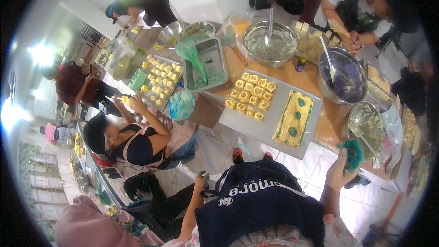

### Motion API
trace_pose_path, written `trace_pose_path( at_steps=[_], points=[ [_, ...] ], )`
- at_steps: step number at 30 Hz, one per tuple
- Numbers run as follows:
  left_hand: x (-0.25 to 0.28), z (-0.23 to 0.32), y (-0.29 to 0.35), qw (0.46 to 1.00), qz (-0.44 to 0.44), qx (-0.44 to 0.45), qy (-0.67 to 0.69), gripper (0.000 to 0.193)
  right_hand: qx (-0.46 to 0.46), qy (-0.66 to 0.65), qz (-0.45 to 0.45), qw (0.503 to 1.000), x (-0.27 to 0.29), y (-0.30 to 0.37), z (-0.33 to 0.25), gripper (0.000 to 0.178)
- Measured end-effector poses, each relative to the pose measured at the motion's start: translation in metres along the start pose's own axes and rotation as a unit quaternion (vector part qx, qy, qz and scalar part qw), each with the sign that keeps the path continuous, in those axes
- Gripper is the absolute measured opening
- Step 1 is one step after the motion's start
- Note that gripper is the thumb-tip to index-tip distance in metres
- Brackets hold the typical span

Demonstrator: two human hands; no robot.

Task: The person uses a piping bag to apply a blue substance onto several items on a tray and then stirs a mixture in a bowl with a spatula.

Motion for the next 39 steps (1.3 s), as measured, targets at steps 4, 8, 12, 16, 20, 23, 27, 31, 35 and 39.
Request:
trace_pose_path(
  at_steps=[4, 8, 12, 16, 20, 23, 27, 31, 35, 39],
  points=[
    [0.007, -0.052, -0.013, 0.991, -0.041, -0.110, -0.071, 0.039, 0.034, -0.042, -0.057, 0.997, -0.006, -0.004, 0.001, 0.030],
    [0.006, -0.049, -0.006, 0.986, 0.027, -0.120, -0.110, 0.036, 0.023, -0.041, -0.026, 0.999, -0.012, -0.003, 0.000, 0.031],
    [-0.002, -0.076, -0.008, 0.997, 0.050, -0.053, -0.040, 0.034, 0.017, -0.047, -0.041, 0.998, -0.012, -0.005, -0.003, 0.030],
    [-0.011, -0.104, -0.016, 0.998, 0.037, -0.023, 0.048, 0.036, 0.033, -0.058, -0.081, 0.994, -0.012, -0.008, 0.000, 0.030],
    [-0.023, -0.088, -0.018, 0.992, 0.074, -0.083, -0.053, 0.040, 0.035, -0.041, -0.094, 0.994, -0.006, -0.009, 0.004, 0.031],
    [-0.025, -0.080, -0.023, 0.992, 0.067, -0.052, -0.096, 0.044, 0.043, -0.053, -0.044, 0.997, -0.003, -0.011, 0.002, 0.025],
    [-0.014, -0.087, -0.028, 0.991, 0.055, -0.073, -0.102, 0.045, 0.026, -0.042, -0.049, 0.998, 0.006, -0.012, 0.010, 0.024],
    [-0.002, -0.068, -0.024, 0.985, 0.082, -0.108, -0.104, 0.043, 0.037, -0.018, -0.037, 0.998, 0.014, -0.010, 0.009, 0.027],
    [-0.011, 0.001, -0.024, 0.956, 0.024, -0.251, -0.148, 0.038, 0.006, -0.022, 0.027, 0.999, 0.030, -0.012, 0.009, 0.025],
    [-0.016, -0.008, -0.033, 0.983, -0.029, -0.175, -0.054, 0.036, 0.058, 0.003, -0.053, 0.997, 0.015, -0.011, -0.005, 0.027]
  ],
)
Point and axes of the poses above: each hand's wrist, its own y-axis away from the middle knuckle, its own x-axis out of the back of the hand, z = x × y, the point moved 4 cm from there along -y, towards the middle knuckle, and after that the axes turned 7 degrees about z, right-handed, at the moved point
